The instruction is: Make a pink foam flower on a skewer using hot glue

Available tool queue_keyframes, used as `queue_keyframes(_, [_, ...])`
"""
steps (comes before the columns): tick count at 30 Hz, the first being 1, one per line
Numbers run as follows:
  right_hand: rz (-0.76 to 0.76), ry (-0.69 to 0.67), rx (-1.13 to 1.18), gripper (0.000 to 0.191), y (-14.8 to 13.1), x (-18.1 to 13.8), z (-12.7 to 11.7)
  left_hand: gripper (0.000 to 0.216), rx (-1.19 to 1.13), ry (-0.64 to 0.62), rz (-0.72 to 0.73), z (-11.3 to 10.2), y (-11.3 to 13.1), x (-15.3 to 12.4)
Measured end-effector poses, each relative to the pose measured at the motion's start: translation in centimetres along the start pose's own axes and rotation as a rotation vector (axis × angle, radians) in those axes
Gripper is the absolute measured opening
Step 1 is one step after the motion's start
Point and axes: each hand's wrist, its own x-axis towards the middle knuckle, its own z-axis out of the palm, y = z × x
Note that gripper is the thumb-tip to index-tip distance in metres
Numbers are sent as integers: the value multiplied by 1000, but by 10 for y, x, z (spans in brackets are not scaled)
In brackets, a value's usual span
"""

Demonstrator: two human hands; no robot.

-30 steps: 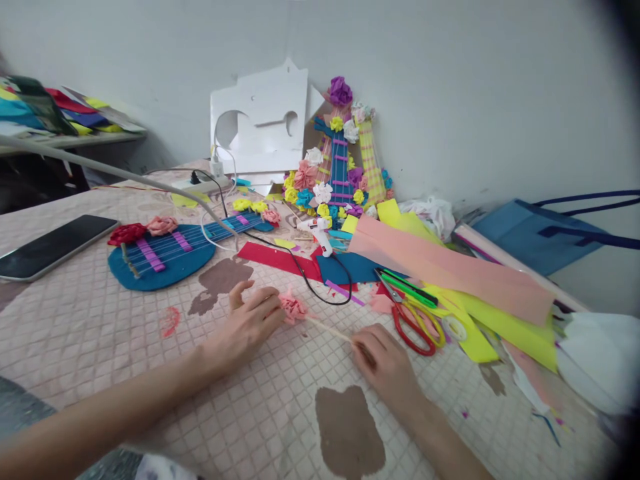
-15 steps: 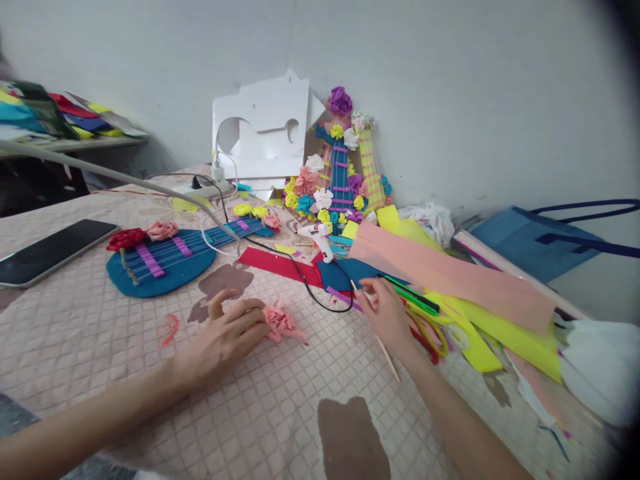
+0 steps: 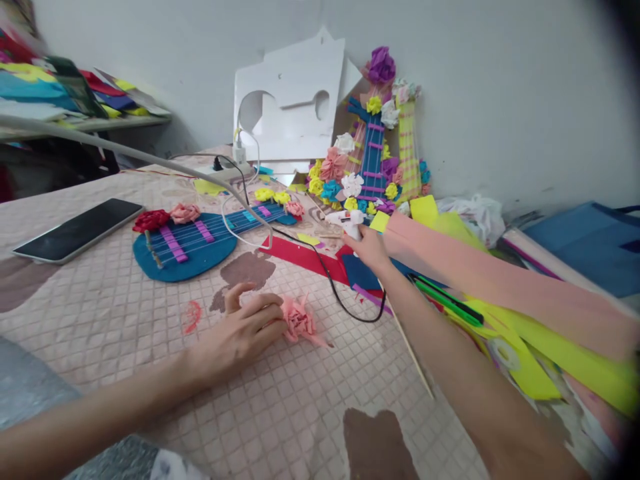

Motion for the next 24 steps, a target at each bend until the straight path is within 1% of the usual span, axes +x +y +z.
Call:
queue_keyframes(2, [8, 30, 31, 35, -4, -22, -17, 26, -8, 8, -2, 0, 0, 0])
queue_keyframes(3, [32, 43, 108, 38, -8, -37, -27, 26, -14, 15, -1, -1, 0, 1])
queue_keyframes(5, [83, -32, 223, 40, -16, -70, -48, 29, -27, 27, 9, -1, 0, 1])
queue_keyframes(8, [51, -85, 229, 34, -34, -122, -74, 32, -38, 33, 28, -1, 0, 2])
queue_keyframes(10, [29, -140, 196, 28, -46, -152, -85, 32, -37, 45, 36, 0, 0, 3])
queue_keyframes(12, [-11, -224, 211, 23, -55, -176, -90, 32, -29, 60, 49, 0, 0, 4])
queue_keyframes(15, [-50, -357, 244, 16, -63, -195, -87, 33, -21, 67, 72, -1, 1, 5])
queue_keyframes(18, [-72, -473, 229, 19, -65, -201, -79, 32, -25, 60, 79, -3, 1, 4])
queue_keyframes(20, [-80, -502, 203, 18, -64, -202, -74, 32, -24, 61, 72, -3, 1, 3])
queue_keyframes(24, [-70, -517, 175, 16, -61, -204, -70, 30, -33, 60, 48, -3, 1, 3])
